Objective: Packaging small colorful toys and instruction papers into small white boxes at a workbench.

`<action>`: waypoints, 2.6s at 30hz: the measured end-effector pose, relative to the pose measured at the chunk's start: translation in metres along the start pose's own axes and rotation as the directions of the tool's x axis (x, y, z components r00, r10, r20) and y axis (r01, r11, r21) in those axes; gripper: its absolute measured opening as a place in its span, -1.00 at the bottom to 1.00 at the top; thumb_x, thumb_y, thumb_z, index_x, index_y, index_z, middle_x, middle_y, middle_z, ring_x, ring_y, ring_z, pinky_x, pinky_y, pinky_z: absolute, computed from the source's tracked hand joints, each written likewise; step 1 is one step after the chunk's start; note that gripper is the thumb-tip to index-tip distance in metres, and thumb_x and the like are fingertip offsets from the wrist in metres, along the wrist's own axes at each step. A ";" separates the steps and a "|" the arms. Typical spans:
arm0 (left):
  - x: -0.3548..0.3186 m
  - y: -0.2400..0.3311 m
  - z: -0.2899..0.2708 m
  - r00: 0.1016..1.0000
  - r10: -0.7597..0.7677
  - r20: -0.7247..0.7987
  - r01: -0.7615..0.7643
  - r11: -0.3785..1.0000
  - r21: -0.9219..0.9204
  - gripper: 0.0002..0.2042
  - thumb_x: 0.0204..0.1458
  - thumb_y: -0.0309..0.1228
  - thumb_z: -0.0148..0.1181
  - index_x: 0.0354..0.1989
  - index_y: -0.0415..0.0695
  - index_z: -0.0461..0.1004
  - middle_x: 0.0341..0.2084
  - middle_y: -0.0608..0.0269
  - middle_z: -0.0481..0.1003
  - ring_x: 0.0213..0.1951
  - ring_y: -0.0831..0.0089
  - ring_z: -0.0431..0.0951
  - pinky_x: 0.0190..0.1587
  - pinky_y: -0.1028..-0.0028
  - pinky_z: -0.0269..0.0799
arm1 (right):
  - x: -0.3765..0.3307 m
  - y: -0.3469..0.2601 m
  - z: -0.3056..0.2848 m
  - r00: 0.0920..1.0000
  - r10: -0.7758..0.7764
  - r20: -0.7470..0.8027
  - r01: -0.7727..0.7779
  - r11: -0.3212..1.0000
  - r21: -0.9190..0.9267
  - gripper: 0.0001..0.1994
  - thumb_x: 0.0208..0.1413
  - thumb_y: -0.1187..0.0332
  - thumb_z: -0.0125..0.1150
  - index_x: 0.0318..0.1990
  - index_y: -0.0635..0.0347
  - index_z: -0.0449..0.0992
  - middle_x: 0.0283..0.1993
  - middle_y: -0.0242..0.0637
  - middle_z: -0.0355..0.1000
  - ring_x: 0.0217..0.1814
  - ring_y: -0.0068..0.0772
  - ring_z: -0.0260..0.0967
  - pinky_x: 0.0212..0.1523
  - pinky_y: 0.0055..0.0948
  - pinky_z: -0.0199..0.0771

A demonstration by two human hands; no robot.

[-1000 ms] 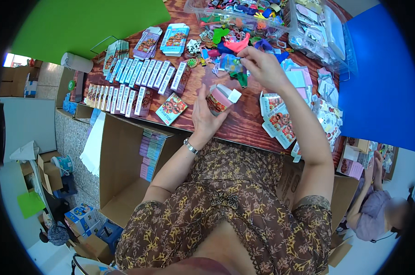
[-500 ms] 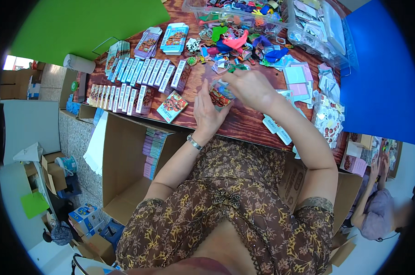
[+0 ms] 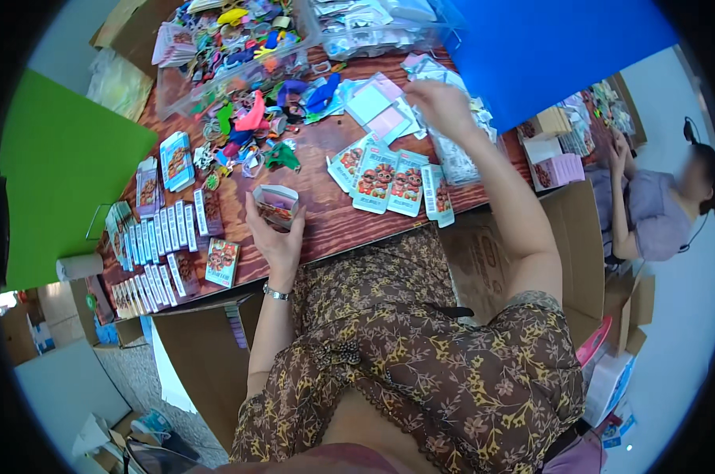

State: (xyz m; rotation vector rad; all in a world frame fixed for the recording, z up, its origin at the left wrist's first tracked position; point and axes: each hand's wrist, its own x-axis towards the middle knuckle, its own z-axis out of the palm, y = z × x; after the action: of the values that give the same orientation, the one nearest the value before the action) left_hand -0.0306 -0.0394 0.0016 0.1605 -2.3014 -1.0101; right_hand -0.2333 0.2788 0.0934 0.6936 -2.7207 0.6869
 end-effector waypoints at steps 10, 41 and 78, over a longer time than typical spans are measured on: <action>-0.007 0.002 0.006 0.998 0.012 0.068 -0.013 1.000 0.015 -0.05 -0.14 -0.41 0.56 0.40 -0.34 0.05 0.16 -0.23 0.34 0.15 -0.15 0.40 0.16 0.08 0.38 | -0.030 0.067 0.026 0.865 0.498 0.062 -0.452 0.827 -0.335 -0.64 0.05 0.02 0.39 -0.14 0.06 0.64 -0.09 -0.06 0.54 0.00 0.00 0.53 -0.03 -0.04 0.53; -0.004 0.000 0.008 0.993 0.026 0.111 -0.029 0.999 0.020 -0.01 -0.17 -0.43 0.57 0.44 -0.28 0.04 0.18 -0.18 0.33 0.18 -0.06 0.41 0.19 0.17 0.38 | -0.090 0.052 0.017 0.870 0.480 0.110 -0.416 0.837 -0.356 -0.69 0.09 0.09 0.38 -0.21 0.11 0.55 -0.31 -0.18 0.58 -0.15 -0.06 0.56 -0.16 -0.07 0.51; -0.007 -0.001 0.005 0.995 -0.081 -0.054 0.086 0.991 0.106 0.01 -0.23 -0.36 0.57 0.41 -0.35 0.05 0.07 -0.16 0.38 0.06 -0.10 0.42 0.07 0.10 0.40 | -0.013 -0.197 0.105 0.855 -0.490 0.168 0.440 0.858 0.265 -0.83 0.09 0.41 0.33 -0.18 0.15 0.53 -0.30 -0.18 0.47 -0.25 -0.08 0.50 -0.26 -0.17 0.55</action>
State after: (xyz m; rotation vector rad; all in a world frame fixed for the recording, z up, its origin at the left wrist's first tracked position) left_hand -0.0282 -0.0351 -0.0051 0.3245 -2.3217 -0.9125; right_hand -0.1357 0.0784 0.0741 1.5153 -2.5214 0.8248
